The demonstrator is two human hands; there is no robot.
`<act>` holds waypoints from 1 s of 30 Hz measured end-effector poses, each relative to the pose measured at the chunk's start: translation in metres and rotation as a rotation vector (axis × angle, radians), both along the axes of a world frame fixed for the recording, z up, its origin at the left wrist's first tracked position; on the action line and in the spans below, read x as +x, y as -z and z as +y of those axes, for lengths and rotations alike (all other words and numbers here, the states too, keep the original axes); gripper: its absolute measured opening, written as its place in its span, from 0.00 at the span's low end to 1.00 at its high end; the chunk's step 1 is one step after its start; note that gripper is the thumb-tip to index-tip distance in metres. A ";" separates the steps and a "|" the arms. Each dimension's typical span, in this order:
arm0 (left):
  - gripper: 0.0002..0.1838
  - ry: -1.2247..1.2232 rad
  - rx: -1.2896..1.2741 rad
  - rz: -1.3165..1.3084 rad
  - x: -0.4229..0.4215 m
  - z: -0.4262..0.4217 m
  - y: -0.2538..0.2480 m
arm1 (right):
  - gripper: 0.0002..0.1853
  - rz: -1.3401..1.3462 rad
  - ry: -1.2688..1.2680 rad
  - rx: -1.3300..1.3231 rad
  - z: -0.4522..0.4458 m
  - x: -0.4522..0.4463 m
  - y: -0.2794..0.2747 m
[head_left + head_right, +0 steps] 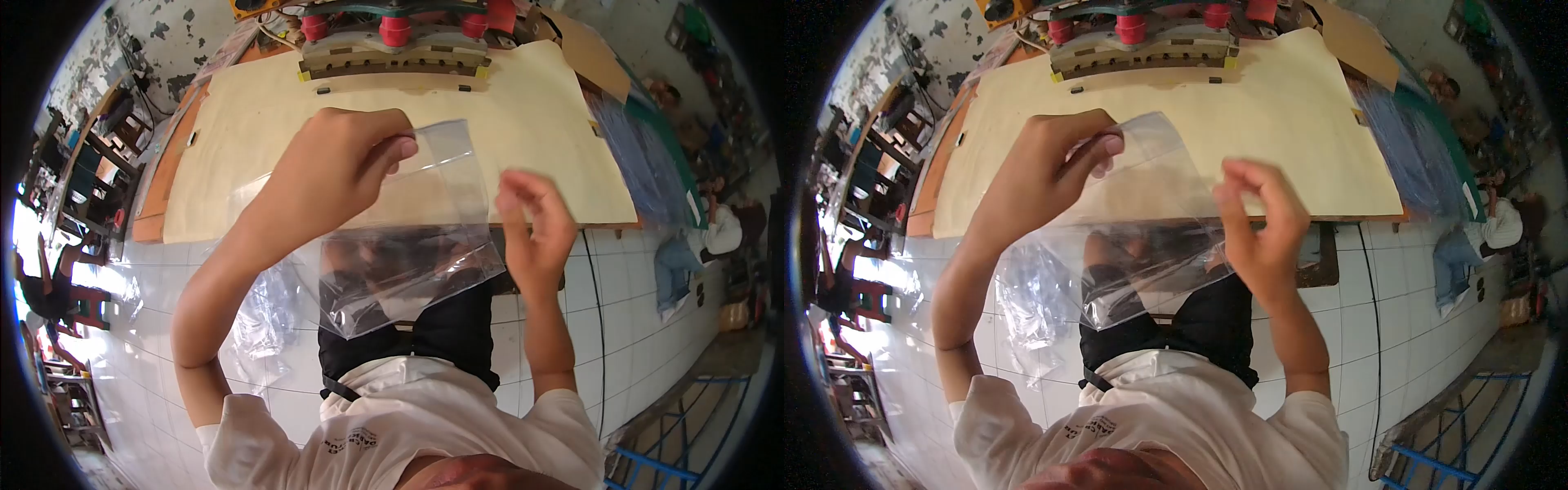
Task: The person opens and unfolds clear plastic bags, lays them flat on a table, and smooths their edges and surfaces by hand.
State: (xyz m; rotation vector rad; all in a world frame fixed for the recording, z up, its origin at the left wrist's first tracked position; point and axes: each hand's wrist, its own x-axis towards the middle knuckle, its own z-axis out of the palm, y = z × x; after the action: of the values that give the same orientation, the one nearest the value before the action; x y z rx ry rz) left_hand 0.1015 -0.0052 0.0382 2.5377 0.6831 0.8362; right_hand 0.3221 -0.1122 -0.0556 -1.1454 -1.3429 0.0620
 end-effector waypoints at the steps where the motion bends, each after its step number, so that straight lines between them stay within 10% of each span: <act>1: 0.07 -0.003 -0.003 -0.005 -0.003 0.000 0.000 | 0.10 -0.005 -0.003 -0.003 -0.007 -0.002 0.005; 12: 0.04 -0.076 0.363 -0.009 -0.012 -0.037 0.016 | 0.15 -0.108 -0.185 -0.070 -0.031 -0.001 0.034; 22: 0.07 0.110 0.600 -0.104 0.042 -0.094 0.060 | 0.39 1.298 -1.402 -0.545 -0.088 -0.026 0.124; 30: 0.11 0.341 0.572 -0.276 0.080 -0.119 0.082 | 0.39 0.944 -1.226 -0.534 -0.059 -0.061 0.101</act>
State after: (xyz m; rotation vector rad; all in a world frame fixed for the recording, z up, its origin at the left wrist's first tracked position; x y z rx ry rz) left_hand 0.1813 -0.1239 -0.0436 2.8103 -0.1001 1.3650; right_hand 0.2616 -0.1713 -0.1563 -0.3809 -0.9521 1.6985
